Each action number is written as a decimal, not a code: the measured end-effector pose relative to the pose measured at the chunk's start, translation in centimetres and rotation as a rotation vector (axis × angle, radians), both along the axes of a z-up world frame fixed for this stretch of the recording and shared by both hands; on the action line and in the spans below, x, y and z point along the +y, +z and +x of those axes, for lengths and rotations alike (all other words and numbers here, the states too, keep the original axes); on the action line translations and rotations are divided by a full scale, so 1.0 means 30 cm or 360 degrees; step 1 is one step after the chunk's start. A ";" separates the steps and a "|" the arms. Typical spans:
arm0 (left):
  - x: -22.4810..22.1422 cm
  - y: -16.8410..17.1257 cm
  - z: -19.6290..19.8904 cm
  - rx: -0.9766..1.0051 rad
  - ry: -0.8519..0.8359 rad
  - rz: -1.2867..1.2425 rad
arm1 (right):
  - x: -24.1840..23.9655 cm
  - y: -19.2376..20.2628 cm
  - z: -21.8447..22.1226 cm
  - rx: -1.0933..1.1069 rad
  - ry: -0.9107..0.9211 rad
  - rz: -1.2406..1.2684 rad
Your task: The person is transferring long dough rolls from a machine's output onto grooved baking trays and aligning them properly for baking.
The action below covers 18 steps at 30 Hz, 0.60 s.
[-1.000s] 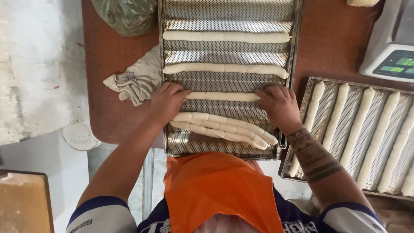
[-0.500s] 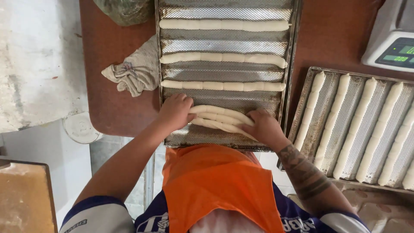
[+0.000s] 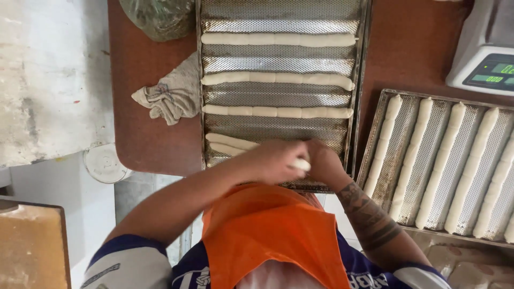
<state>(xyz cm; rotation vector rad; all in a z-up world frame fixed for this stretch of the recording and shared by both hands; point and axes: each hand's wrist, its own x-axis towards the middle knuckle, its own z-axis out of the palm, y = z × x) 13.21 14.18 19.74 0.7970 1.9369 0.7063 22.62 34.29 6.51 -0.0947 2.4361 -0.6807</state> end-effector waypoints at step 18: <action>-0.158 -0.240 -0.429 0.0629 0.0401 0.0319 | 0.366 0.109 -0.302 0.0567 -0.0154 -0.0007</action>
